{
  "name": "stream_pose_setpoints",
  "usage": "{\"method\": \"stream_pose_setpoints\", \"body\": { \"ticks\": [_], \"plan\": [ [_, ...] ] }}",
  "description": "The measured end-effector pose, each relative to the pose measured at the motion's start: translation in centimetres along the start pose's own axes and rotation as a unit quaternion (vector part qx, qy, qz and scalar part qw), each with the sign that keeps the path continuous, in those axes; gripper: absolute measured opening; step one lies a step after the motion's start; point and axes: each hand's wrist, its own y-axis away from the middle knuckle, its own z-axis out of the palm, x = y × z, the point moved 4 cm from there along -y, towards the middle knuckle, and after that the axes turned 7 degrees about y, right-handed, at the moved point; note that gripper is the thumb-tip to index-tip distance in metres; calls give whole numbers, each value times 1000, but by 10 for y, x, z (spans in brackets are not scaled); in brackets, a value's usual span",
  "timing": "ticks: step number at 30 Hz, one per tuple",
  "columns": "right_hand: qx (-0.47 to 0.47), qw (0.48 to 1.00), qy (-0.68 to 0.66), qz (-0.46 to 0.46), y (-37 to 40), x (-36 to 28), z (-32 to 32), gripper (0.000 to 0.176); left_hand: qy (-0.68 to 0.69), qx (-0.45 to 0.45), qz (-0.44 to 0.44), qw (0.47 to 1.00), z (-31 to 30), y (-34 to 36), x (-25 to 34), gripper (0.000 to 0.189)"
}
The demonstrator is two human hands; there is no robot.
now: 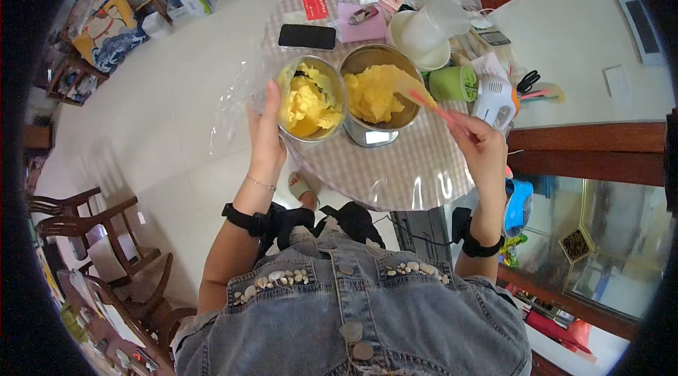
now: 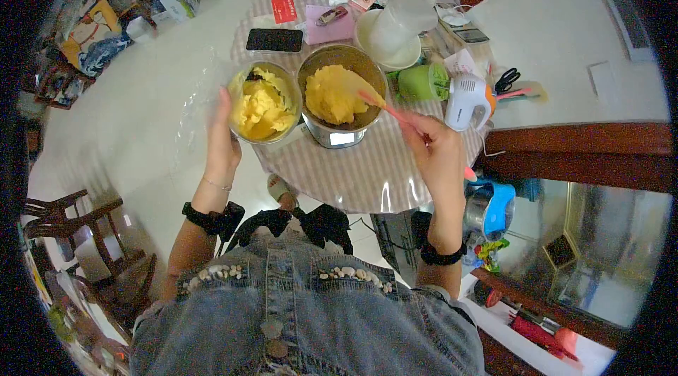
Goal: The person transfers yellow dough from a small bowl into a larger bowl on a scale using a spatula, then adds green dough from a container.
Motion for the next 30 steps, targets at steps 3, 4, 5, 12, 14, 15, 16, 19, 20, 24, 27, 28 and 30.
{"method": "stream_pose_setpoints", "body": {
  "ticks": [3,4,5,12,14,15,16,19,20,24,27,28,30],
  "plan": [
    [29,1000,-10,-1,0,-6,-5,20,9,-49,10,999,7,0,3,119],
    [29,1000,-10,0,0,-6,-6,20,6,-38,4,999,6,-1,2,118],
    [34,999,-14,-5,-1,-6,-8,21,3,-27,-1,1000,5,-1,1,118],
    [26,999,-18,18,-3,3,-4,22,-6,-24,1,1000,8,1,4,116],
    [21,1000,-2,12,-3,0,-5,22,-4,-39,7,999,11,3,7,113],
    [17,1000,14,5,-2,-3,-6,22,-3,-38,10,999,12,3,6,113],
    [17,1000,13,2,-2,-4,-8,22,-17,-16,15,1000,12,3,4,87],
    [7,999,-24,-27,2,-13,-8,24,-32,2,21,999,9,0,-1,65],
    [-8,995,-91,-34,3,-19,-4,24,-34,-4,18,999,9,0,-1,63],
    [-158,965,-207,-19,7,-33,27,24,-15,-27,30,999,20,12,3,62],
    [-328,921,-200,57,14,-34,54,25,17,-6,0,1000,19,13,-4,62],
    [-343,917,-196,58,18,-34,61,26,43,3,-2,999,19,15,-3,62],
    [-353,914,-189,62,24,-38,61,26,67,15,-3,998,16,16,-2,61]
  ]
}}
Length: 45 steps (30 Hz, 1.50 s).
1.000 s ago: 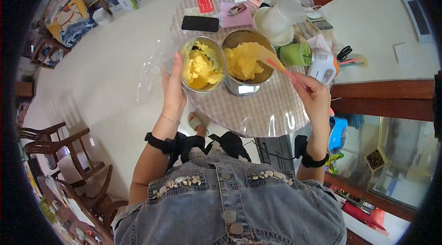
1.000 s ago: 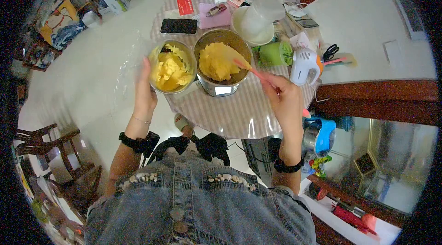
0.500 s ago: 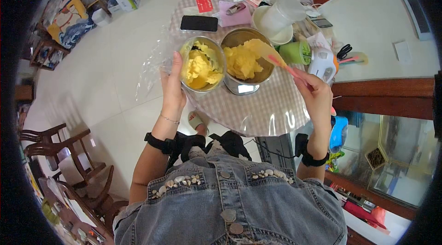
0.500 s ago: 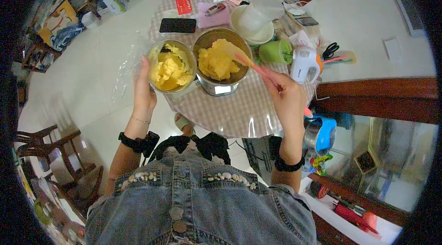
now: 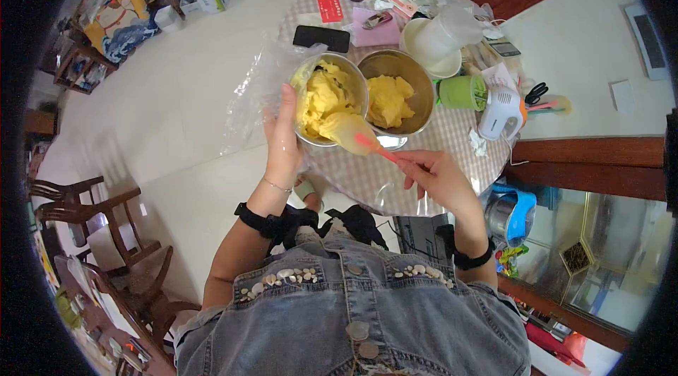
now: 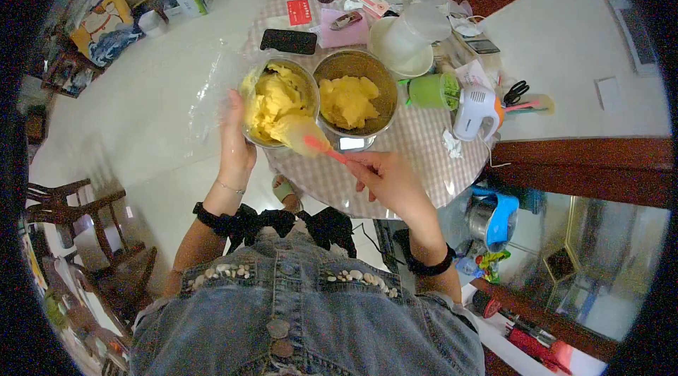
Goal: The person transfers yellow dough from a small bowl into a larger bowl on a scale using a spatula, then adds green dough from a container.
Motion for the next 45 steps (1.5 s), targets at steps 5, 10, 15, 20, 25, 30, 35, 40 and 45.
{"method": "stream_pose_setpoints", "body": {
  "ticks": [5,10,15,20,25,30,35,40,45],
  "plan": [
    [-14,998,55,33,6,-13,-3,27,-25,3,99,995,6,10,17,83],
    [4,993,115,-11,8,-24,-6,27,-31,-11,92,995,2,7,19,91],
    [3,990,138,-18,7,-18,-10,27,-48,30,105,993,-17,-12,8,81],
    [0,995,101,21,9,-8,-17,26,-9,9,71,997,-27,-23,9,114],
    [242,951,95,-166,-1,-22,5,27,10,-11,68,998,-22,-23,12,114],
    [315,882,272,-221,-17,-20,51,38,37,24,57,997,-19,-23,8,104],
    [273,884,302,-230,-6,-24,54,41,24,1,104,994,-17,-21,22,81],
    [205,890,332,-236,2,-24,45,42,25,21,105,994,-31,-31,23,80],
    [121,950,247,-150,8,-11,25,37,18,46,112,992,-35,-35,29,85]
  ]
}}
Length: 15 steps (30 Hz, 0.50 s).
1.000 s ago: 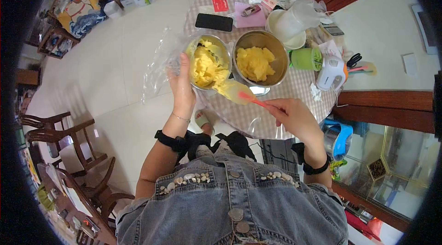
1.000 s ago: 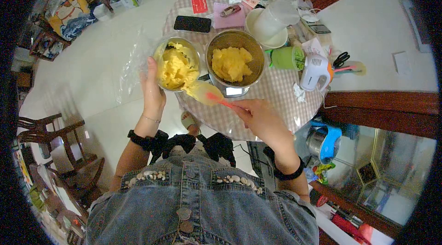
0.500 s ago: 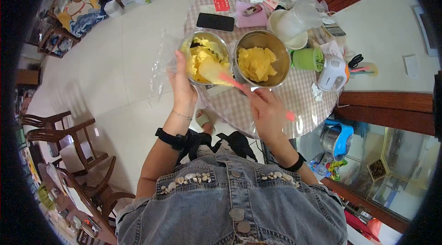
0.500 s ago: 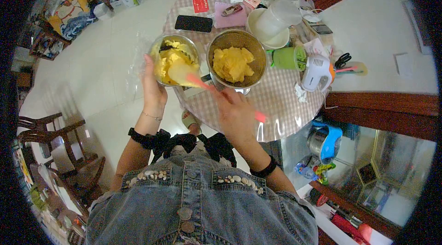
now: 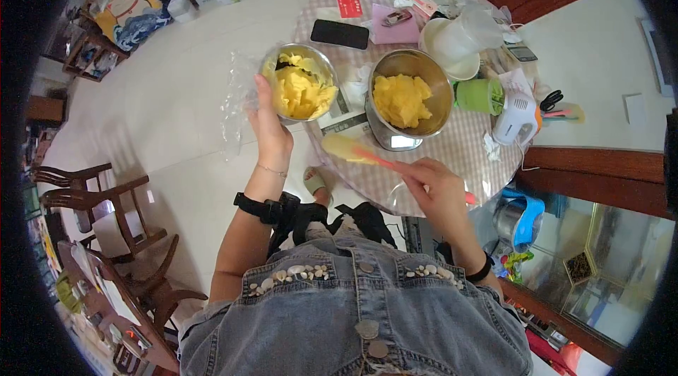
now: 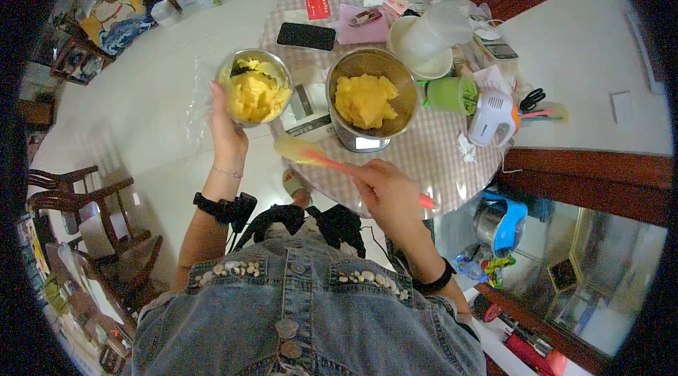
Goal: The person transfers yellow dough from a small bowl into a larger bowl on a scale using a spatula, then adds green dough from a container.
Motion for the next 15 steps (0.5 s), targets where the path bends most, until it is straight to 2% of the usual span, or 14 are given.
{"method": "stream_pose_setpoints", "body": {
  "ticks": [1,2,4,5,7,13,15],
  "plan": [
    [-56,992,-87,65,-1,4,2,34,-3,5,-1,1000,-1,-2,2,85],
    [-56,993,-87,65,-4,5,4,34,-7,9,-2,1000,-2,-2,2,85],
    [77,975,-207,-24,-16,4,7,34,-4,-6,-13,1000,0,0,0,83],
    [78,975,-208,-23,-22,2,16,34,0,-22,-23,999,3,1,-1,81],
    [94,930,-355,24,-36,-2,34,36,5,-28,-48,998,10,11,-3,77],
    [70,941,-332,17,-56,-8,57,36,11,-13,-120,993,25,34,-2,71],
    [88,946,-311,4,-54,-6,63,36,18,-14,-135,991,24,37,-3,70]
  ]
}}
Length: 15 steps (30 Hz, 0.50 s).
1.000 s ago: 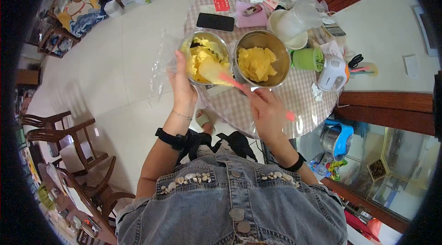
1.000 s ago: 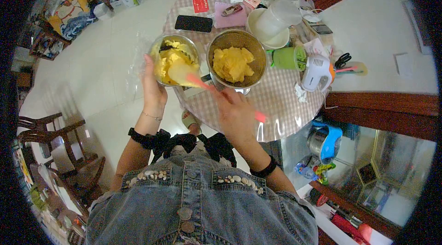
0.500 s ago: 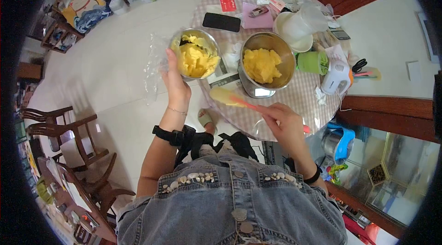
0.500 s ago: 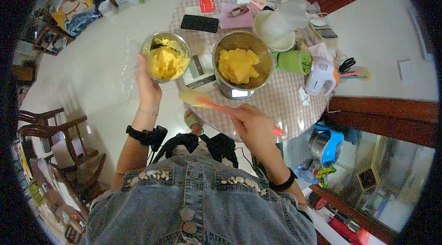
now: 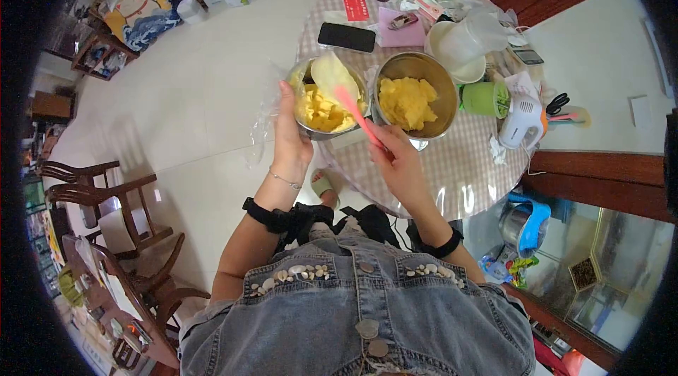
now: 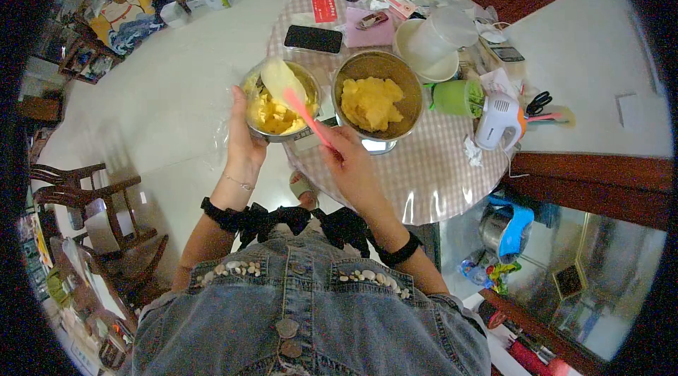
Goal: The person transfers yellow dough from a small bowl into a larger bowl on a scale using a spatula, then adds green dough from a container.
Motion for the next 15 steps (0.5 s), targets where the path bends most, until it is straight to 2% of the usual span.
{"method": "stream_pose_setpoints", "body": {
  "ticks": [2,4,6,9,11,15],
  "plan": [
    [15,999,22,-18,1,2,-1,36,-8,-12,-5,1000,-2,1,1,70],
    [41,989,116,-82,3,0,-4,35,-31,-14,-10,999,-8,-4,1,70],
    [45,992,100,-68,5,5,-6,36,-54,-16,-14,998,-13,-7,2,70],
    [54,991,101,-71,5,12,-9,37,-33,-11,-41,999,-17,-9,3,70],
    [58,988,117,-86,6,14,-12,38,6,-49,-74,996,-15,-8,3,76],
    [71,989,113,-58,6,16,-19,40,16,-46,-95,994,-21,-13,0,76]
  ]
}}
